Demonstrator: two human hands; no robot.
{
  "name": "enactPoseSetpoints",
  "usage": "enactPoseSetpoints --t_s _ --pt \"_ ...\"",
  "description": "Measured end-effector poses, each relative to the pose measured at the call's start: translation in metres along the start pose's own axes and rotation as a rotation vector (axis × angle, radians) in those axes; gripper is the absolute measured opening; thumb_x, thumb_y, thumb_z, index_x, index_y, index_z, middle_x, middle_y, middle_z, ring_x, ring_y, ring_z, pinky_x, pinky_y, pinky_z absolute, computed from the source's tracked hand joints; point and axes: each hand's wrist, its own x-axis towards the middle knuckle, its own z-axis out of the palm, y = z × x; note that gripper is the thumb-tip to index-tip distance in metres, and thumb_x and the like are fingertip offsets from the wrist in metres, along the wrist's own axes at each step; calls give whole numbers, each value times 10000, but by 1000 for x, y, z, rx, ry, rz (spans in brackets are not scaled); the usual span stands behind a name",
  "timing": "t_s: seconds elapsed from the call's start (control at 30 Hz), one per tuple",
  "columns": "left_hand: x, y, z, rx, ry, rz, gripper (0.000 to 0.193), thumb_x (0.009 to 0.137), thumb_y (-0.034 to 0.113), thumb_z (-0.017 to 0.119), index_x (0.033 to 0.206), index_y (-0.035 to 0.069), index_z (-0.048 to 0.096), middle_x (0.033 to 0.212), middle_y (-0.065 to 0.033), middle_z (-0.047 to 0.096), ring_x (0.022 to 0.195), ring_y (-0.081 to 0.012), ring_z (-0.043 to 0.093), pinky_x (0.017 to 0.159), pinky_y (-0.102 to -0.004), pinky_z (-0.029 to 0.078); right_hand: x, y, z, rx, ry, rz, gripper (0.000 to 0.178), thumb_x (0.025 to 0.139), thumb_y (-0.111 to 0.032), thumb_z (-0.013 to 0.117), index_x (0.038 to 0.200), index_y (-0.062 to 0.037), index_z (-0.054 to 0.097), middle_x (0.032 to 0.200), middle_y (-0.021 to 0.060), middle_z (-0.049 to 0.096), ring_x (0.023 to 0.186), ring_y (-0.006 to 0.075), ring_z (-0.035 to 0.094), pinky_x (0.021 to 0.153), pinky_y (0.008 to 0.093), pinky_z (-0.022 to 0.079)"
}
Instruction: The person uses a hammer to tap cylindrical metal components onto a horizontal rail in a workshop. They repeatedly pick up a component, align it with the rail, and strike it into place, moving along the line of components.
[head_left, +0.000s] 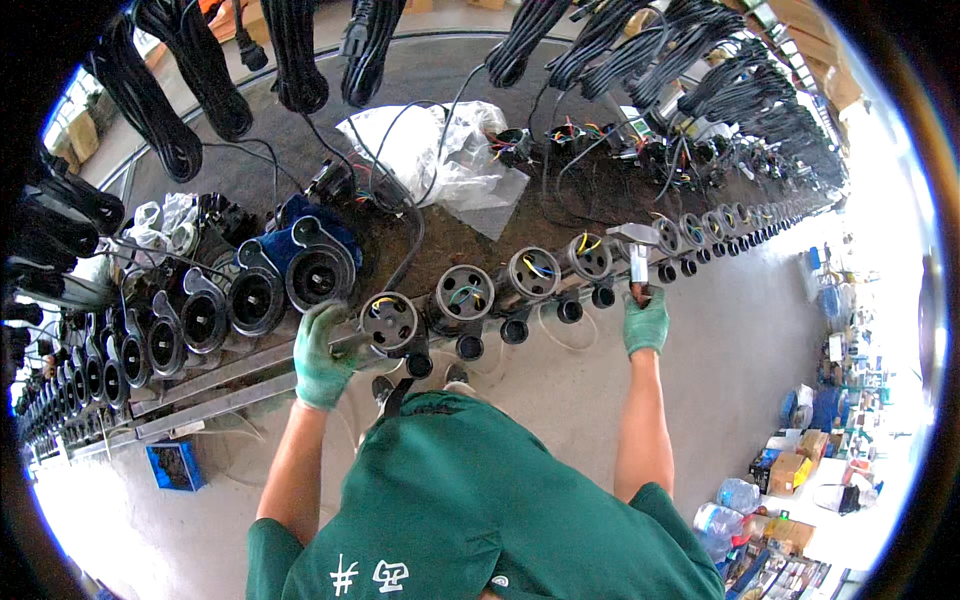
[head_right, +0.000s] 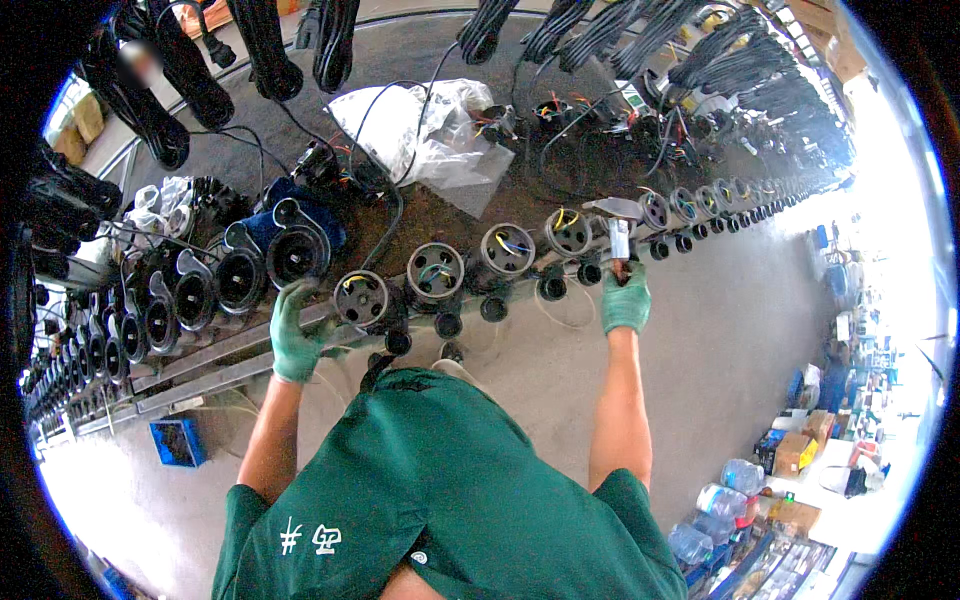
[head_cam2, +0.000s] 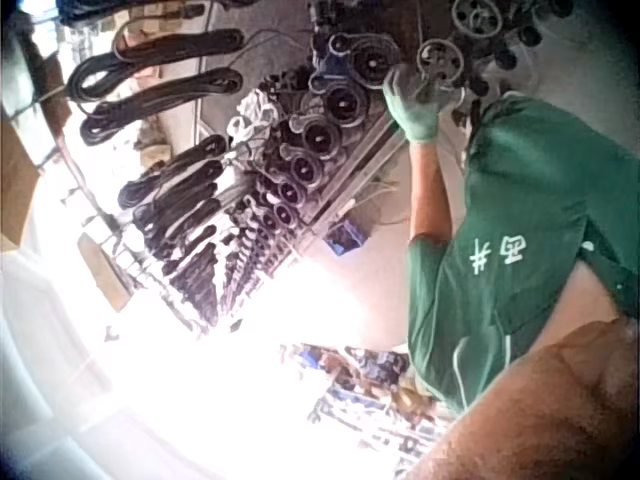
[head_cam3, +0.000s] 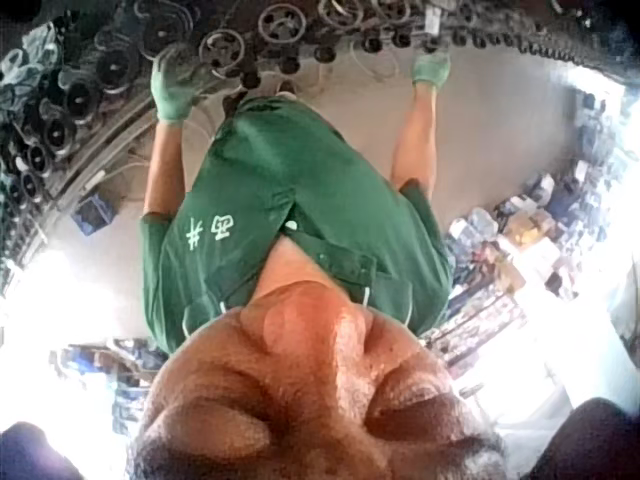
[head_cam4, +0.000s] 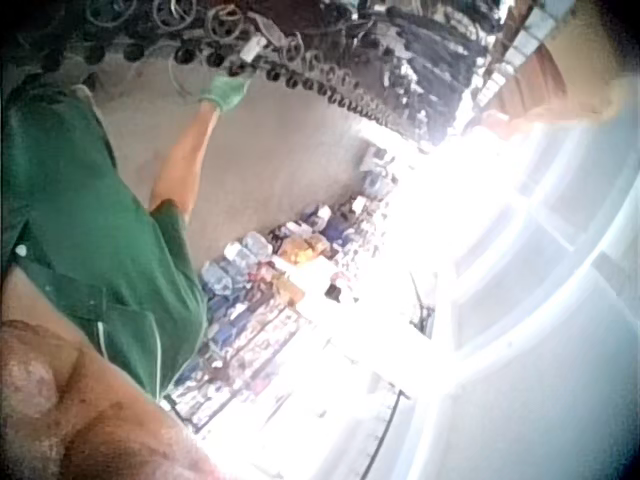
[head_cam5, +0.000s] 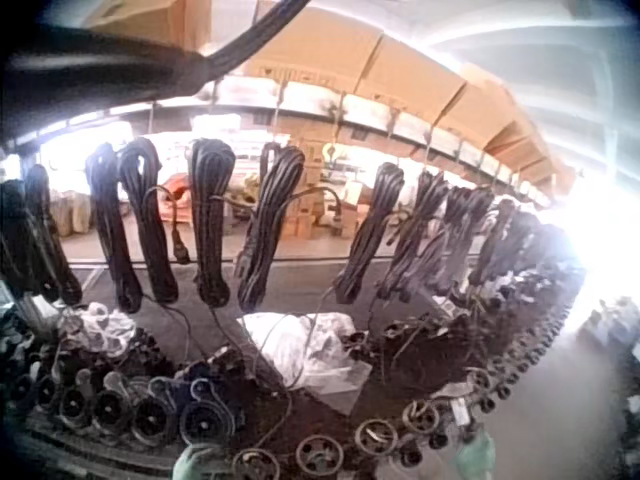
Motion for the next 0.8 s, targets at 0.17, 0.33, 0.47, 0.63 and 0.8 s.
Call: enactPoseSetpoints --t_s 0.17,0.33,0.47,0.63,0.8 --pt "-61 -29 35 -79 -4 -419 775 748 66 890 1418 14 505 1348 -132 612 1161 -227 623 995 -363 535 33 58 24 -137 -66 -58 331 898 -225 716 1167 -56 625 969 194 721 901 419 688 784 492 525" --pt "-62 -53 80 -284 -54 -392 1042 670 214 961 1499 12 363 1420 -164 539 1308 -281 546 1122 -393 450 -2 -34 -3 -127 -53 -295 267 901 -116 679 1158 -46 666 988 192 715 891 380 689 789 466 532" --pt "-35 -39 101 -433 -55 -412 1048 646 220 978 1451 46 331 1388 -127 526 1265 -257 555 1099 -386 467 -83 -107 14 284 -884 -398 300 868 -73 641 1163 -52 693 1119 169 732 1006 320 703 859 412 551" --pt "-2 -32 106 -345 -59 -395 969 665 187 966 1419 55 373 1372 -130 547 1262 -253 559 1084 -393 477 -175 -179 84 -176 -1412 -719 614 925 -281 660 1466 -48 484 1471 283 483 1277 420 573 1071 469 486" --pt "26 -40 120 -272 -49 -395 1053 653 203 956 1500 24 355 1393 -160 547 1278 -289 545 1095 -400 461 -216 -165 148 -164 -1018 -1018 321 950 -246 595 1219 -74 626 1145 196 696 1003 368 697 854 509 562"
